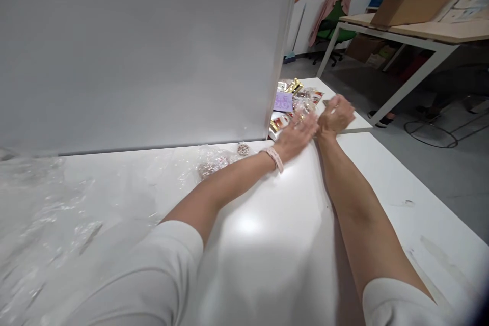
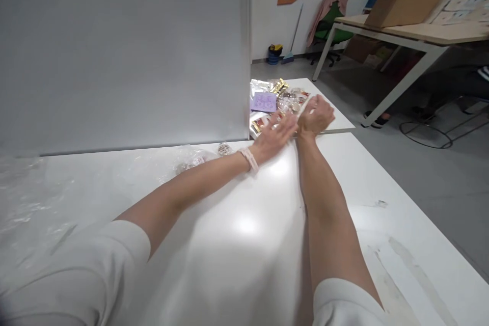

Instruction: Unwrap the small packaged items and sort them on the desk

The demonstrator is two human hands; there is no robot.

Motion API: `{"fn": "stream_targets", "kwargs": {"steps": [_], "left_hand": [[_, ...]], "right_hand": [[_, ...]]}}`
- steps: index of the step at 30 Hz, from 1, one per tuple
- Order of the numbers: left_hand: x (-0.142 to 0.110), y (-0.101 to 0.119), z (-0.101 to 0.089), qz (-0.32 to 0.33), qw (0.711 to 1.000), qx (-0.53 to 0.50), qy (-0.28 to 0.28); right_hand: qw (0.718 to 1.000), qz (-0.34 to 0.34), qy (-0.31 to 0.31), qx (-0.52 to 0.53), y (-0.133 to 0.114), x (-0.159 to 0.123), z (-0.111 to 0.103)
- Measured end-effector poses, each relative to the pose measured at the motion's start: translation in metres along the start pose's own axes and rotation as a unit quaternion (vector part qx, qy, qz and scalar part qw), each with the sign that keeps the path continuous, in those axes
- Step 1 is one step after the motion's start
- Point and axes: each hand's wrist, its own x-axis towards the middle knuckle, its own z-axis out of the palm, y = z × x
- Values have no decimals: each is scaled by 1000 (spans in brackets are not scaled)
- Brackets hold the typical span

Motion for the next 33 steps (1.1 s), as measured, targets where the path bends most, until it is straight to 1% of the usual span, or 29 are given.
{"fn": "stream_targets", "kwargs": {"steps": [1,2,3,4,5,6,7,8,9,10,11,12,13,14,16,18,19,21,23,26,28,30,32,33], "left_hand": [[-20,17,-13,50,999,20,-6],[-44,33,-28,87,996,33,-4],[-70,46,-44,106,994,40,-12],[-97,55,-60,109,993,42,-29],[-125,59,-75,97,993,38,-49],[-152,58,-88,64,995,29,-67],[-177,52,-100,14,997,24,-76],[-199,42,-108,-56,995,23,-74],[-218,28,-114,-141,988,24,-65],[-233,14,-117,-225,972,21,-57],[-245,0,-117,-302,952,8,-59],[-253,-12,-115,-356,932,-19,-72],[-259,-22,-111,-387,916,-51,-91],[-262,-29,-107,-401,906,-81,-106],[-263,-33,-99,-398,901,-122,-124],[-264,-29,-97,-392,901,-135,-125],[-265,-24,-98,-389,901,-141,-130],[-273,-9,-104,-380,901,-150,-143],[-287,11,-115,-373,901,-158,-157],[-319,47,-134,-358,902,-176,-166],[-342,71,-148,-333,911,-192,-146],[-365,91,-161,-308,921,-214,-110],[-384,105,-173,-300,917,-252,-75],[-392,109,-178,-308,907,-281,-61]], "right_hand": [[999,7,47,0,-2,-3,-6],[997,3,80,7,-4,-9,-13],[995,-11,101,18,-7,-17,-20],[993,-36,111,31,-10,-28,-27],[991,-70,109,44,-15,-43,-34],[988,-112,92,58,-20,-60,-41],[982,-163,57,73,-25,-78,-47],[969,-227,7,92,-32,-98,-53],[947,-296,-54,113,-40,-117,-59],[916,-361,-117,131,-49,-134,-63],[886,-407,-169,145,-59,-150,-67],[864,-430,-209,156,-71,-163,-69],[853,-435,-239,163,-84,-175,-69],[849,-426,-264,168,-97,-185,-68],[846,-397,-312,170,-123,-204,-64],[838,-379,-356,163,-143,-224,-61],[838,-371,-366,161,-150,-235,-62],[845,-354,-364,168,-158,-256,-71],[845,-353,-359,179,-158,-276,-89],[841,-369,-358,170,-149,-306,-130],[835,-384,-362,154,-141,-325,-163],[827,-393,-374,144,-132,-344,-196],[825,-380,-394,143,-123,-360,-225],[827,-363,-404,144,-120,-368,-237]]}}
